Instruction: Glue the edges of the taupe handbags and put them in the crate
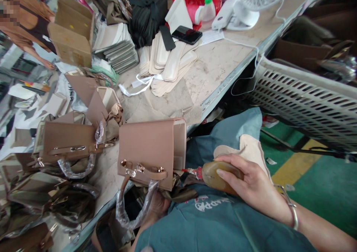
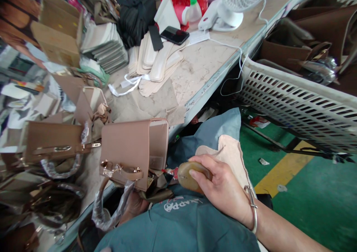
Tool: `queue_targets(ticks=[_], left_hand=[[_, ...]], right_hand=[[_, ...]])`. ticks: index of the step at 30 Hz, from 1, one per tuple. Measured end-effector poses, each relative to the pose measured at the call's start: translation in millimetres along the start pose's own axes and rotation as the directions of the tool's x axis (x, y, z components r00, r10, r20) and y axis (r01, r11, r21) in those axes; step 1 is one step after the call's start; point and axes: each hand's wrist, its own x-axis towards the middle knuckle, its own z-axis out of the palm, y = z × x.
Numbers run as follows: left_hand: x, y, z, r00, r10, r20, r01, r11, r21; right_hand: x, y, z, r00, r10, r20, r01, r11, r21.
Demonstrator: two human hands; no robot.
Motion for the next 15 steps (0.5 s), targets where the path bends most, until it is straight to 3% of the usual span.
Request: queue_targets(ticks=[6, 10, 15], left_hand=[[-4.8, 2.4, 10.6, 0.997, 0.012, -0.075, -0.007, 0.998, 0.059], [-5.3, 2.1, 10.4, 0.991, 0.03, -0.128, -0.028, 0.999, 0.021], [-4.4, 1.5, 9.1, 0.984, 0.05, -0.172, -0.05, 0.999, 0.006]], right_hand=[[3.6, 1.6, 0.5, 0.998, -0.028, 0.047, 0.029, 0.999, -0.015], [5.5, 0.8, -1.1, 0.993, -0.105, 0.046, 0.107, 0.993, -0.043], [5.0, -2.2, -2.6, 0.99, -0.102, 0.097, 0.104, 0.994, -0.018]])
